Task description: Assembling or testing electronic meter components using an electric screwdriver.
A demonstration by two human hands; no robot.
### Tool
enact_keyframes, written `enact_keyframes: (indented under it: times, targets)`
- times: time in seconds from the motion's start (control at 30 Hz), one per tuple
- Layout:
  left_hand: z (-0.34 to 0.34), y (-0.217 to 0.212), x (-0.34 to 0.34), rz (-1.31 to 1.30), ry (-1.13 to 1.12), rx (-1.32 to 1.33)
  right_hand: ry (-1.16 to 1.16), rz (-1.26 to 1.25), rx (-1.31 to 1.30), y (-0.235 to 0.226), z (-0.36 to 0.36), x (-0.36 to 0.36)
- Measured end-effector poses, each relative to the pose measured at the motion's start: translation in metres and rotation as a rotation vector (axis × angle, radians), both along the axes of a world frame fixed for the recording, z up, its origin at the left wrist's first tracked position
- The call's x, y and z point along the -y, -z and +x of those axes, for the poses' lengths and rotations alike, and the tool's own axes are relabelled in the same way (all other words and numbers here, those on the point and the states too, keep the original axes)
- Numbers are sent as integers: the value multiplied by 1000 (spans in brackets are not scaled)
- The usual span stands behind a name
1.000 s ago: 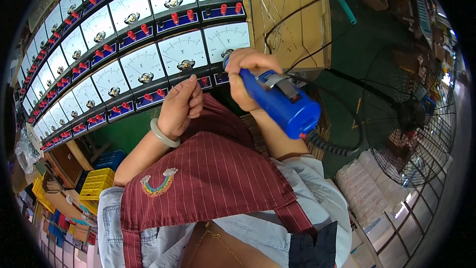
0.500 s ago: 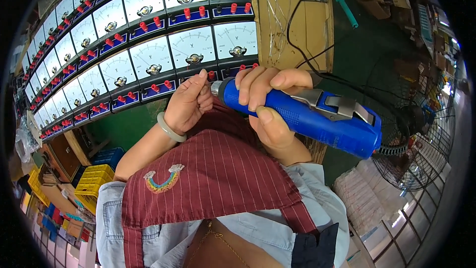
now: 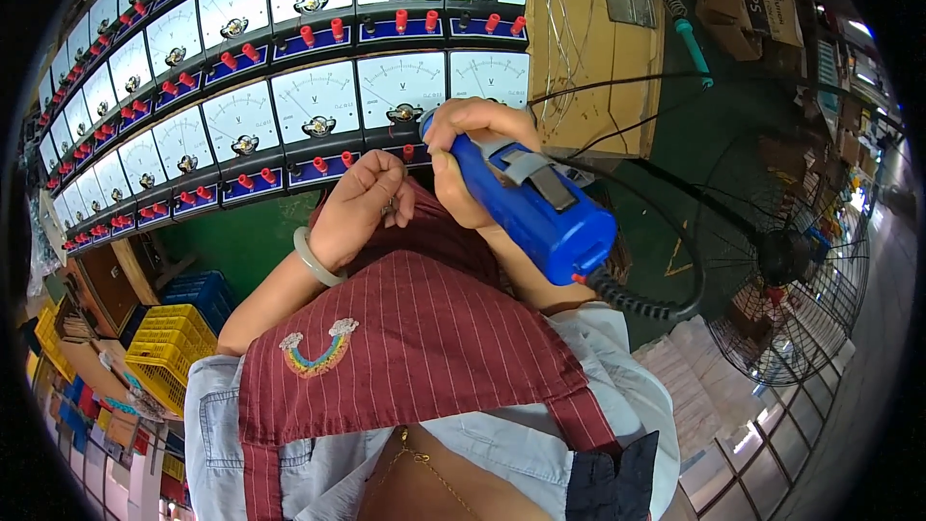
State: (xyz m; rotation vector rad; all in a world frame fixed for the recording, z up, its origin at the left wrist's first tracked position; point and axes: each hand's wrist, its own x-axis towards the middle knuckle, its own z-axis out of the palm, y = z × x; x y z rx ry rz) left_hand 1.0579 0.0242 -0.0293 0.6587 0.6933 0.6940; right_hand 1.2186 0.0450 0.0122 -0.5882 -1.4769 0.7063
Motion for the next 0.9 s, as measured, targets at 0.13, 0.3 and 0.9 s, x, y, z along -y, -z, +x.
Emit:
enact_keyframes:
  times: [0.13,0.3,0.9]
  targets:
    - [-4,0,-6,-28,77,-2,7,31,141,4,-4,-1]
    - [-9,-10,-11,-127,32,65,-39,172,315,-3,-11,-10]
    - [14,-14,3,-238,-168,156,-97,-230,-226,-56,8,42]
